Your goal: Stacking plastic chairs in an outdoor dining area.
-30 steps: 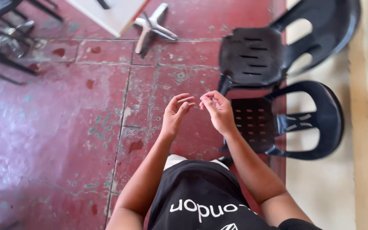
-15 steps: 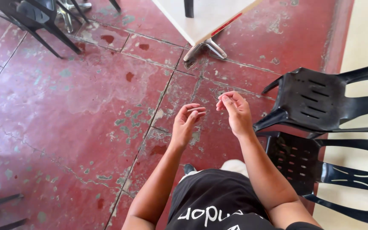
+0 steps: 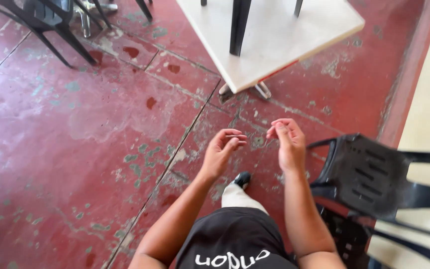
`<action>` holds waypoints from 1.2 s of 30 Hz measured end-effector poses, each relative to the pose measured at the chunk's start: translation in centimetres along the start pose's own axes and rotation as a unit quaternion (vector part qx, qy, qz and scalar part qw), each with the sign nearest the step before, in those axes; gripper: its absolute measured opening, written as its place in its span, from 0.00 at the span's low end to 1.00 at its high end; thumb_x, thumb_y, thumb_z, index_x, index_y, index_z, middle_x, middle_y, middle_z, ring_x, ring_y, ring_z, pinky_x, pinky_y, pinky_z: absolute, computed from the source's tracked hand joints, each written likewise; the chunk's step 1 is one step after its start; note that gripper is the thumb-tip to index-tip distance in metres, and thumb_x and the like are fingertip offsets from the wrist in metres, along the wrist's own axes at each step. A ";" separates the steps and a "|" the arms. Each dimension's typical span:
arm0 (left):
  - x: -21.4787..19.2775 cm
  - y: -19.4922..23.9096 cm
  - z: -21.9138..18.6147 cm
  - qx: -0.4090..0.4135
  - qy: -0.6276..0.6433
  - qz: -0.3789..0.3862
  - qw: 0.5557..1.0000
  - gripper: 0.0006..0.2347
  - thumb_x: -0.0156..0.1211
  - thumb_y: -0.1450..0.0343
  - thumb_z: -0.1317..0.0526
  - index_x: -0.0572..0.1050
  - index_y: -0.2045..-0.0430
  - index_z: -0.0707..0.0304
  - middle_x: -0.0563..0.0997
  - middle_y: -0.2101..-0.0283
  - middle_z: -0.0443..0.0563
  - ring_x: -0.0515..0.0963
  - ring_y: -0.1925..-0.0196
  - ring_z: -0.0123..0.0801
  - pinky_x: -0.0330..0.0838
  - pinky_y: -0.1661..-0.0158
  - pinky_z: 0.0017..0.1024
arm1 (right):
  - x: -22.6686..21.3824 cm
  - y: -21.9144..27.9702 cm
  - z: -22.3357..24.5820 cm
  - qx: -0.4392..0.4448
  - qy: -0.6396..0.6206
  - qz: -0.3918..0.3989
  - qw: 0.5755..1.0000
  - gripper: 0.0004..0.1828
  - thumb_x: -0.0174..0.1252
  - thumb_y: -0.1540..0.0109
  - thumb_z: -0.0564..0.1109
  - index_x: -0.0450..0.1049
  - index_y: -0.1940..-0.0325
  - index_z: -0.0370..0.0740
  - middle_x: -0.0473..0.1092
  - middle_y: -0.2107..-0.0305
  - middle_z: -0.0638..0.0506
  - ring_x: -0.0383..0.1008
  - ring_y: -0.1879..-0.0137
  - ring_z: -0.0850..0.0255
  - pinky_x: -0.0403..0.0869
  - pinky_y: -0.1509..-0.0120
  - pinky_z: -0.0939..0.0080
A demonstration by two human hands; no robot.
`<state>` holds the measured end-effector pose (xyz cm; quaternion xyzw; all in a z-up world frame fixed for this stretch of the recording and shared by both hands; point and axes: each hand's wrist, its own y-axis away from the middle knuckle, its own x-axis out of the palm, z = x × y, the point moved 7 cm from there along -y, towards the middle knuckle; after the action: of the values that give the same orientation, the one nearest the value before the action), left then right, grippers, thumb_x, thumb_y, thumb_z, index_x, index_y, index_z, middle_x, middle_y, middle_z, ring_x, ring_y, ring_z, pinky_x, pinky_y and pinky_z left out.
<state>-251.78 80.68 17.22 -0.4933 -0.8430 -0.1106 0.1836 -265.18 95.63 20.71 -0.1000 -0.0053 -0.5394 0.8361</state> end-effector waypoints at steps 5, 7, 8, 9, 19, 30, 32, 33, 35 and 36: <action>1.6 -10.3 -2.6 0.031 -0.027 -0.037 0.998 0.09 0.54 0.24 0.64 0.73 0.50 0.65 0.83 0.55 0.58 0.84 0.53 0.37 0.76 0.53 0.25 | -0.1 -10.1 -1.4 0.004 0.000 0.030 1.000 0.10 0.54 0.30 0.45 0.74 0.55 0.35 0.74 0.72 0.44 0.77 0.67 0.62 0.76 0.55 0.65; 2.1 -13.6 -2.8 0.024 -0.034 -0.046 0.998 0.09 0.54 0.24 0.64 0.73 0.51 0.65 0.83 0.54 0.58 0.83 0.53 0.37 0.75 0.52 0.26 | 0.1 -13.1 -1.8 0.021 -0.003 0.043 0.999 0.10 0.53 0.30 0.45 0.74 0.55 0.35 0.75 0.72 0.44 0.77 0.66 0.62 0.75 0.54 0.66; 2.3 -15.1 -2.6 0.017 -0.036 -0.059 0.997 0.09 0.53 0.24 0.63 0.72 0.51 0.63 0.83 0.54 0.56 0.83 0.53 0.34 0.74 0.53 0.23 | 0.0 -14.5 -1.8 0.028 0.010 0.053 0.998 0.10 0.53 0.30 0.46 0.75 0.55 0.36 0.75 0.72 0.45 0.77 0.66 0.62 0.75 0.53 0.65; 2.5 -16.6 -2.2 0.010 -0.037 -0.072 0.997 0.09 0.52 0.23 0.63 0.72 0.51 0.62 0.83 0.54 0.53 0.83 0.53 0.32 0.73 0.53 0.20 | 0.0 -15.9 -1.9 0.035 0.022 0.063 0.997 0.10 0.53 0.30 0.46 0.75 0.55 0.36 0.75 0.72 0.45 0.77 0.66 0.62 0.75 0.53 0.64; 1.6 -33.2 -0.3 0.027 -0.085 -0.094 0.992 0.10 0.53 0.23 0.60 0.73 0.50 0.58 0.81 0.49 0.52 0.81 0.48 0.35 0.72 0.49 0.28 | 2.2 -32.0 -6.1 0.058 0.012 0.072 0.996 0.09 0.53 0.30 0.45 0.75 0.55 0.38 0.75 0.72 0.47 0.77 0.65 0.64 0.74 0.54 0.69; -1.4 -51.9 -3.6 0.046 -0.254 -0.205 0.944 0.27 0.59 0.27 0.44 0.63 0.42 0.65 0.67 0.44 0.65 0.66 0.32 0.57 0.62 0.33 0.45 | 8.1 -51.8 -11.7 0.224 -0.129 -0.019 0.966 0.20 0.59 0.33 0.59 0.67 0.46 0.45 0.71 0.57 0.54 0.72 0.52 0.60 0.69 0.47 0.60; -3.2 -54.4 -1.8 0.021 -0.243 -0.213 0.946 0.26 0.59 0.28 0.41 0.62 0.47 0.61 0.70 0.48 0.63 0.71 0.38 0.54 0.66 0.39 0.45 | 8.8 -54.3 -12.4 0.238 -0.177 -0.016 0.955 0.22 0.60 0.34 0.62 0.67 0.47 0.47 0.70 0.56 0.54 0.71 0.50 0.60 0.67 0.43 0.56; -4.2 -55.5 -0.6 -0.012 -0.232 -0.220 0.947 0.26 0.60 0.29 0.38 0.61 0.51 0.57 0.73 0.52 0.61 0.76 0.45 0.52 0.69 0.45 0.45 | 9.1 -55.4 -12.9 0.258 -0.224 -0.014 0.940 0.24 0.60 0.35 0.65 0.66 0.47 0.49 0.69 0.54 0.54 0.70 0.48 0.59 0.65 0.39 0.52; -4.3 -56.9 -1.6 0.004 -0.190 -0.223 0.956 0.24 0.61 0.28 0.41 0.59 0.53 0.56 0.75 0.60 0.54 0.75 0.54 0.41 0.68 0.54 0.35 | 9.8 -57.1 -11.8 0.247 -0.252 -0.009 0.936 0.24 0.60 0.36 0.65 0.68 0.46 0.49 0.71 0.53 0.52 0.72 0.46 0.57 0.66 0.37 0.49; -4.4 -57.3 -2.1 0.019 -0.145 -0.226 0.963 0.22 0.62 0.28 0.44 0.57 0.55 0.54 0.77 0.68 0.47 0.75 0.64 0.30 0.66 0.63 0.25 | 10.2 -57.7 -11.1 0.237 -0.278 -0.005 0.931 0.24 0.61 0.36 0.65 0.70 0.46 0.48 0.72 0.51 0.50 0.73 0.45 0.55 0.66 0.34 0.46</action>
<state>-299.39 48.38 17.00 -0.2972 -0.9521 -0.0603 0.0386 -314.11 61.57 20.29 -0.0451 -0.3658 -0.4768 0.7980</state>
